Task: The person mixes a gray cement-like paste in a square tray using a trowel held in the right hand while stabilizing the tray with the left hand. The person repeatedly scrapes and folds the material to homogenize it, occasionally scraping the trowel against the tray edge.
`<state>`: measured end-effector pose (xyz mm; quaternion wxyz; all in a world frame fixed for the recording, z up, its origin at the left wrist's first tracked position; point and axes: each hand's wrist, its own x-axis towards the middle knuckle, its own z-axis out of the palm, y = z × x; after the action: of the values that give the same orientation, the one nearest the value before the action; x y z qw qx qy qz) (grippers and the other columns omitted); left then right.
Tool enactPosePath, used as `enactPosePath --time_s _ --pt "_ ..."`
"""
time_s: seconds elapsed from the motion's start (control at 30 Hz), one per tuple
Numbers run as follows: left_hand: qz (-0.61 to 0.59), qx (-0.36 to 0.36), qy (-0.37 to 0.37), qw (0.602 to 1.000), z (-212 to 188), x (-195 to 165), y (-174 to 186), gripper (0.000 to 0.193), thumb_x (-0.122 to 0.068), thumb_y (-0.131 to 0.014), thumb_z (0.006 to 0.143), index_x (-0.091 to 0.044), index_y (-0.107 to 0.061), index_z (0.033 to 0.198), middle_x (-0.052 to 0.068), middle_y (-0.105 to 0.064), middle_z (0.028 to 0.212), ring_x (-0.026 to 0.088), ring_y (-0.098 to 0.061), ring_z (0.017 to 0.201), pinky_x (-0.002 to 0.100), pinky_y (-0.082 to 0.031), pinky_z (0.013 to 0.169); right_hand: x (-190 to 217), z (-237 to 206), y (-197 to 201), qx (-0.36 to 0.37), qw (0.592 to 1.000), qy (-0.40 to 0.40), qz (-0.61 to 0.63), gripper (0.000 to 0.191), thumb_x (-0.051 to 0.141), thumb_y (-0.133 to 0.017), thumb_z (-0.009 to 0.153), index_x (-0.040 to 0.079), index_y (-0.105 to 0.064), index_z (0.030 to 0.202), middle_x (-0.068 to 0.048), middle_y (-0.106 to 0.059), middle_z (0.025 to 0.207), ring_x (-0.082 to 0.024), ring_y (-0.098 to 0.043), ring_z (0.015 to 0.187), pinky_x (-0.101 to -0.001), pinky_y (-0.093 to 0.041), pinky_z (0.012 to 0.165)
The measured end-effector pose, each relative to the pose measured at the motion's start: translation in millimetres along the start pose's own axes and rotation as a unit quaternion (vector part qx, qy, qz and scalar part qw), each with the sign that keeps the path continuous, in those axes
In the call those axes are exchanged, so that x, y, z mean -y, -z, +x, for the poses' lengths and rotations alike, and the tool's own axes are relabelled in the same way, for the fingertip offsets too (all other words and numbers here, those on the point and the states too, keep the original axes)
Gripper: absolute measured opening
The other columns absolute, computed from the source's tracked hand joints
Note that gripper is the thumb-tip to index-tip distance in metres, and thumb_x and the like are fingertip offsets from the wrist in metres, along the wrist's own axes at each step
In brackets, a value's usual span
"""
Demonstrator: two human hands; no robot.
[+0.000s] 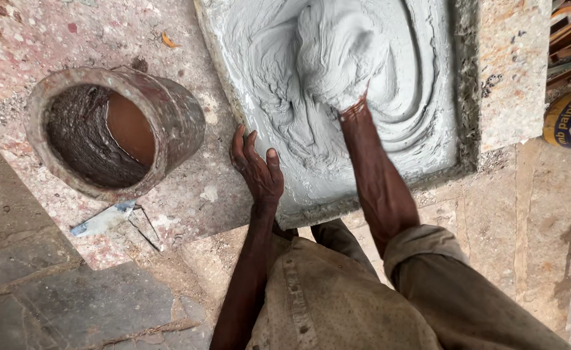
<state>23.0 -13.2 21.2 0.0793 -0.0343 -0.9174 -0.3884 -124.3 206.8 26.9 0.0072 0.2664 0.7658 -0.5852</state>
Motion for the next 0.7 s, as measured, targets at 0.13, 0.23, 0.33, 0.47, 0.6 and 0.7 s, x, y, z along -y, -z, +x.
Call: enactPosePath --time_s 0.13,0.23,0.33,0.47,0.6,0.7 --pt "-0.001 -0.019 -0.012 1.000 3.6 0.4 -2.4 0.051 -0.044 -0.033 0.115 -0.002 -0.044 0.141 0.019 -0.037 0.155 0.036 -0.037 0.147 0.057 -0.028 0.124 -2.7 11.3 54.3 0.053 0.997 0.004 -0.047 0.059 0.039 -0.074 0.111 -0.004 -0.053 0.145 -0.022 -0.069 0.132 -0.027 -0.075 0.101 -0.0350 -0.067 0.075" --pt "-0.007 -0.034 -0.024 0.999 7.0 1.0 -4.0 0.049 -0.043 -0.033 0.115 -0.003 -0.043 0.142 0.019 -0.038 0.156 0.036 -0.038 0.147 0.057 -0.028 0.124 -2.7 17.4 94.9 0.065 0.987 0.094 -0.111 0.059 0.038 -0.076 0.111 -0.005 -0.053 0.144 -0.022 -0.070 0.131 -0.026 -0.075 0.101 -0.0339 -0.067 0.075" --pt "-0.011 -0.046 -0.030 0.998 7.6 1.1 -3.6 0.048 -0.042 -0.035 0.116 -0.004 -0.043 0.143 0.018 -0.039 0.156 0.036 -0.039 0.146 0.058 -0.028 0.125 -4.3 13.7 112.4 0.054 0.944 0.250 -0.208 0.059 0.038 -0.078 0.111 -0.005 -0.054 0.143 -0.022 -0.071 0.130 -0.026 -0.075 0.101 -0.0328 -0.067 0.074" --pt "-0.022 -0.051 -0.030 0.998 7.7 0.6 -4.2 0.049 -0.044 -0.037 0.116 -0.004 -0.043 0.144 0.018 -0.038 0.157 0.036 -0.040 0.146 0.058 -0.028 0.125 0.8 13.0 126.5 0.129 0.873 0.325 -0.340 0.060 0.037 -0.080 0.110 -0.006 -0.054 0.142 -0.021 -0.071 0.129 -0.026 -0.075 0.101 -0.0314 -0.067 0.074" --pt "-0.005 -0.049 -0.014 0.999 7.0 0.6 -7.2 0.052 -0.047 -0.036 0.115 -0.005 -0.044 0.145 0.018 -0.038 0.157 0.036 -0.038 0.148 0.059 -0.025 0.126 6.2 21.9 152.3 0.123 0.870 0.308 -0.365 0.060 0.037 -0.082 0.110 -0.007 -0.055 0.141 -0.021 -0.072 0.128 -0.025 -0.075 0.101 -0.0299 -0.067 0.074" --pt "-0.009 -0.039 -0.001 0.999 5.6 2.0 -9.3 0.057 -0.050 -0.034 0.114 -0.005 -0.043 0.147 0.018 -0.037 0.157 0.037 -0.036 0.149 0.060 -0.023 0.126 19.1 46.2 133.8 0.115 0.893 0.212 -0.379 0.086 0.034 -0.086 0.105 -0.017 -0.035 0.151 -0.027 -0.066 0.121 -0.024 -0.072 0.082 -0.0282 -0.064 0.058"
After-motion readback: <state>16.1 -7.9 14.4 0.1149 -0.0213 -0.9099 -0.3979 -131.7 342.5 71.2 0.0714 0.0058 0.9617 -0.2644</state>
